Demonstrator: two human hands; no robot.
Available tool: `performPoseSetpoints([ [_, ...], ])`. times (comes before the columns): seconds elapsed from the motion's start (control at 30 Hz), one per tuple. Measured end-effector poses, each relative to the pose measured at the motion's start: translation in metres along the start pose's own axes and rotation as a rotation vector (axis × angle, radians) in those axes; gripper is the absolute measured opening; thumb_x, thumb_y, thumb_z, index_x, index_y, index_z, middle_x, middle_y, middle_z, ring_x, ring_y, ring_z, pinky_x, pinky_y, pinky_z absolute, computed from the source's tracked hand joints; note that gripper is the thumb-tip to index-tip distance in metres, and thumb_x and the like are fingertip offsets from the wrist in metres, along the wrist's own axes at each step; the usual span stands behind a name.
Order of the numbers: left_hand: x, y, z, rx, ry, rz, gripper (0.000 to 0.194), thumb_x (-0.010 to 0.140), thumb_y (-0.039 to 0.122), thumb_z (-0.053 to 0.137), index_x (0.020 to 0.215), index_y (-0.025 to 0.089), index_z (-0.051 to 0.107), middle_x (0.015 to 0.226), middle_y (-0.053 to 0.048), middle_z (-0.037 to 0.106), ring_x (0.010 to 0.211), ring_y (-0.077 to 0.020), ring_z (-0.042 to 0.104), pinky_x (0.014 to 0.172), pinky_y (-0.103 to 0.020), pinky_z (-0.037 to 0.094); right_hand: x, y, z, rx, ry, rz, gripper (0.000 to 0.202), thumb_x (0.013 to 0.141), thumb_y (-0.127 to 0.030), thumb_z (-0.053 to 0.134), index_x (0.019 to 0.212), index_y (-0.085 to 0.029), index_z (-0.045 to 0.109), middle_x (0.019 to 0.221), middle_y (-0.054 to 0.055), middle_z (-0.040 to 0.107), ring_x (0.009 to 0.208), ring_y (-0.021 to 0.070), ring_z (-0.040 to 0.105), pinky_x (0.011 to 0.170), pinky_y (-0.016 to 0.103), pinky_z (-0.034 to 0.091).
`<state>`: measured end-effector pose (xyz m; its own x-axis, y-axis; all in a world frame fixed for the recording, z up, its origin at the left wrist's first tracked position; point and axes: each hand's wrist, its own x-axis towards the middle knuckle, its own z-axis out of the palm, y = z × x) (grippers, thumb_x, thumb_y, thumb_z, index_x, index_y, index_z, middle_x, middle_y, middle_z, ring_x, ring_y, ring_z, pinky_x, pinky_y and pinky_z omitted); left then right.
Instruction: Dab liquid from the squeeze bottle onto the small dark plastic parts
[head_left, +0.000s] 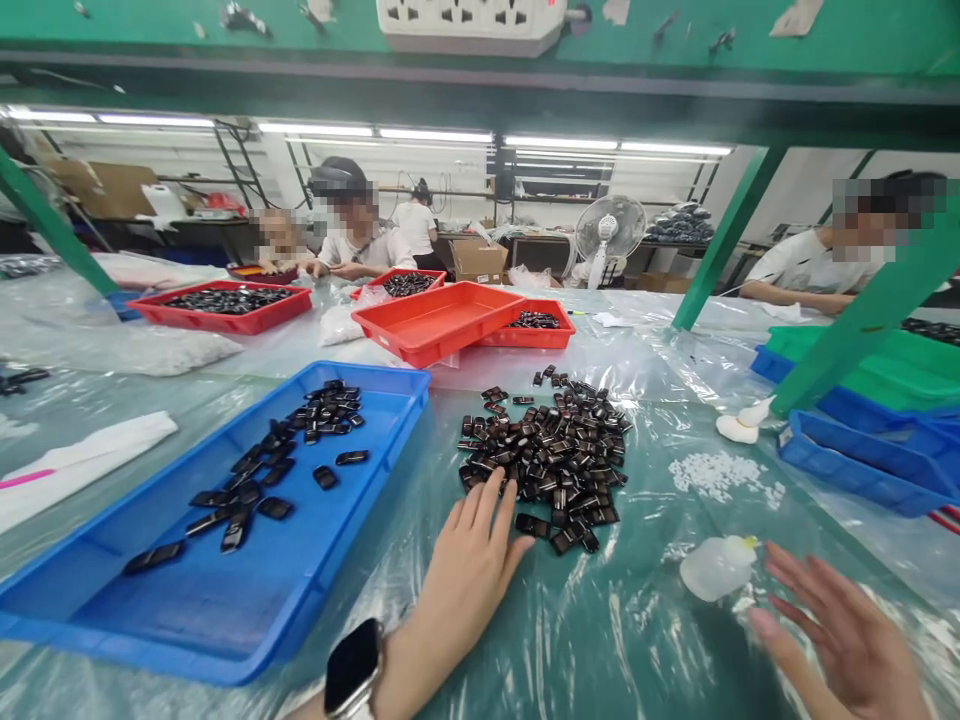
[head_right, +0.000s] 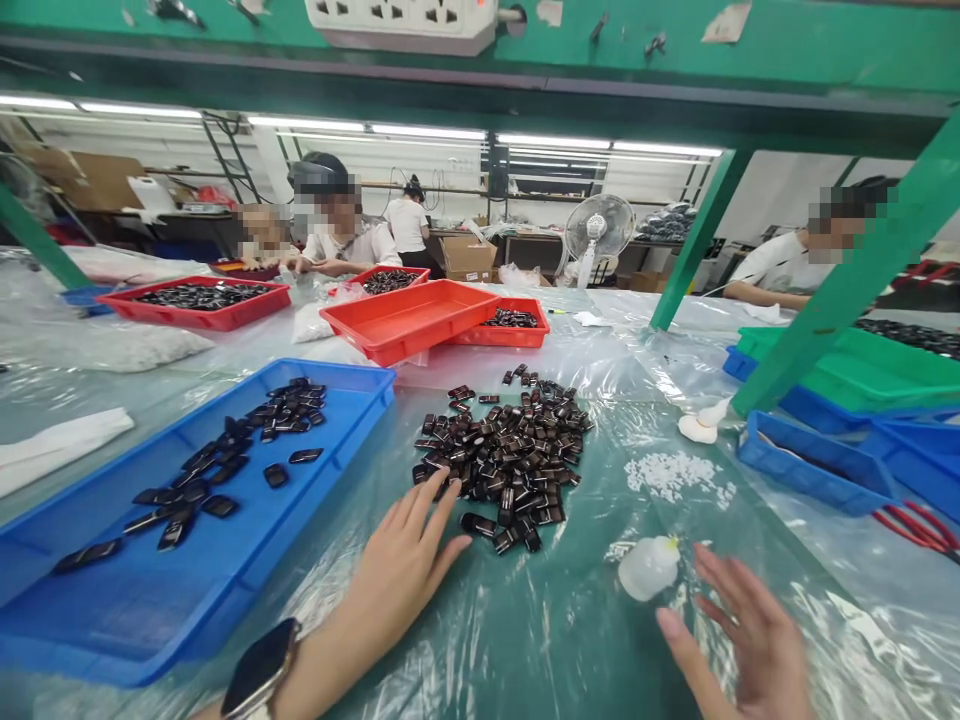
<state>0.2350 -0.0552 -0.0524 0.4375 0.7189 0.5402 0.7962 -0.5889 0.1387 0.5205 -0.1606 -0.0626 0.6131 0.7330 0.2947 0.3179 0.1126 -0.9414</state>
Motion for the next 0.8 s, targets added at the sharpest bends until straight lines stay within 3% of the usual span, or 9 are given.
performPoseSetpoints([
  [0.07, -0.004, 0.006, 0.01, -0.058, -0.039, -0.042, 0.047, 0.101, 0.046, 0.037, 0.126, 0.012, 0.058, 0.134, -0.02, 0.055, 0.118, -0.0366, 0.054, 0.09, -0.053, 0.05, -0.001, -0.006, 0.018, -0.008, -0.114, 0.1, 0.076, 0.074, -0.054, 0.072, 0.138, -0.032, 0.037, 0.147, 0.011, 0.046, 0.133, 0.0366, 0.043, 0.107, 0.055, 0.032],
  [0.13, -0.003, 0.006, 0.012, -0.136, -0.084, -0.09, 0.038, 0.1, 0.042, 0.044, 0.12, 0.015, 0.061, 0.128, -0.017, 0.057, 0.118, -0.0362, 0.054, 0.091, -0.055, 0.048, 0.0, -0.006, 0.026, -0.018, -0.186, 0.16, 0.077, 0.077, -0.058, 0.068, 0.141, -0.031, 0.034, 0.142, 0.011, 0.052, 0.135, 0.0341, 0.04, 0.112, 0.052, 0.025],
  [0.23, 0.002, 0.005, 0.007, -0.295, -0.139, -0.167, 0.02, 0.097, 0.031, 0.052, 0.107, 0.018, 0.064, 0.122, -0.013, 0.059, 0.117, -0.0335, 0.052, 0.093, -0.053, 0.045, 0.005, 0.006, 0.023, -0.052, -0.252, 0.249, 0.067, 0.075, -0.06, 0.069, 0.129, -0.028, 0.046, 0.127, 0.012, 0.064, 0.128, 0.0336, 0.05, 0.106, 0.046, 0.037],
  [0.3, 0.006, 0.005, 0.002, -0.426, -0.171, -0.223, 0.011, 0.095, 0.026, 0.056, 0.098, 0.019, 0.064, 0.115, -0.01, 0.062, 0.111, -0.0299, 0.055, 0.092, -0.048, 0.047, 0.007, 0.018, 0.017, -0.069, -0.27, 0.277, 0.061, 0.074, -0.059, 0.071, 0.122, -0.027, 0.051, 0.127, 0.012, 0.065, 0.124, 0.0342, 0.054, 0.092, 0.04, 0.05],
  [0.37, 0.008, 0.007, -0.004, -0.573, -0.212, -0.289, 0.007, 0.093, 0.025, 0.058, 0.092, 0.019, 0.062, 0.099, -0.006, 0.064, 0.095, -0.0249, 0.06, 0.082, -0.039, 0.05, 0.005, 0.026, 0.012, -0.059, -0.291, 0.26, 0.057, 0.076, -0.059, 0.07, 0.12, -0.027, 0.054, 0.129, 0.011, 0.062, 0.126, 0.0334, 0.052, 0.08, 0.033, 0.056],
  [0.53, 0.01, 0.011, -0.015, -0.957, -0.337, -0.453, 0.02, 0.091, 0.036, 0.06, 0.093, 0.017, 0.065, 0.073, -0.001, 0.061, 0.069, -0.0166, 0.06, 0.064, -0.028, 0.049, -0.001, 0.023, 0.005, -0.027, -0.341, 0.426, 0.065, 0.074, -0.064, 0.068, 0.125, -0.026, 0.051, 0.138, 0.012, 0.055, 0.129, 0.0337, 0.048, 0.067, 0.028, 0.059],
  [0.73, 0.012, 0.015, -0.021, -1.334, -0.414, -0.567, 0.029, 0.096, 0.046, 0.046, 0.093, 0.018, 0.053, 0.096, -0.009, 0.065, 0.088, -0.0187, 0.064, 0.083, -0.034, 0.051, -0.003, 0.009, 0.006, -0.013, -0.355, 0.462, 0.063, 0.076, -0.065, 0.067, 0.124, -0.026, 0.052, 0.143, 0.011, 0.05, 0.134, 0.0353, 0.043, 0.065, 0.026, 0.059],
  [0.8, 0.01, 0.017, -0.022, -1.417, -0.455, -0.576, 0.03, 0.097, 0.047, 0.043, 0.092, 0.018, 0.049, 0.089, -0.008, 0.064, 0.083, -0.0183, 0.064, 0.083, -0.035, 0.051, -0.003, 0.01, 0.006, -0.012, -0.346, 0.48, 0.069, 0.074, -0.065, 0.069, 0.128, -0.027, 0.05, 0.145, 0.01, 0.049, 0.135, 0.0349, 0.041, 0.064, 0.025, 0.059],
])
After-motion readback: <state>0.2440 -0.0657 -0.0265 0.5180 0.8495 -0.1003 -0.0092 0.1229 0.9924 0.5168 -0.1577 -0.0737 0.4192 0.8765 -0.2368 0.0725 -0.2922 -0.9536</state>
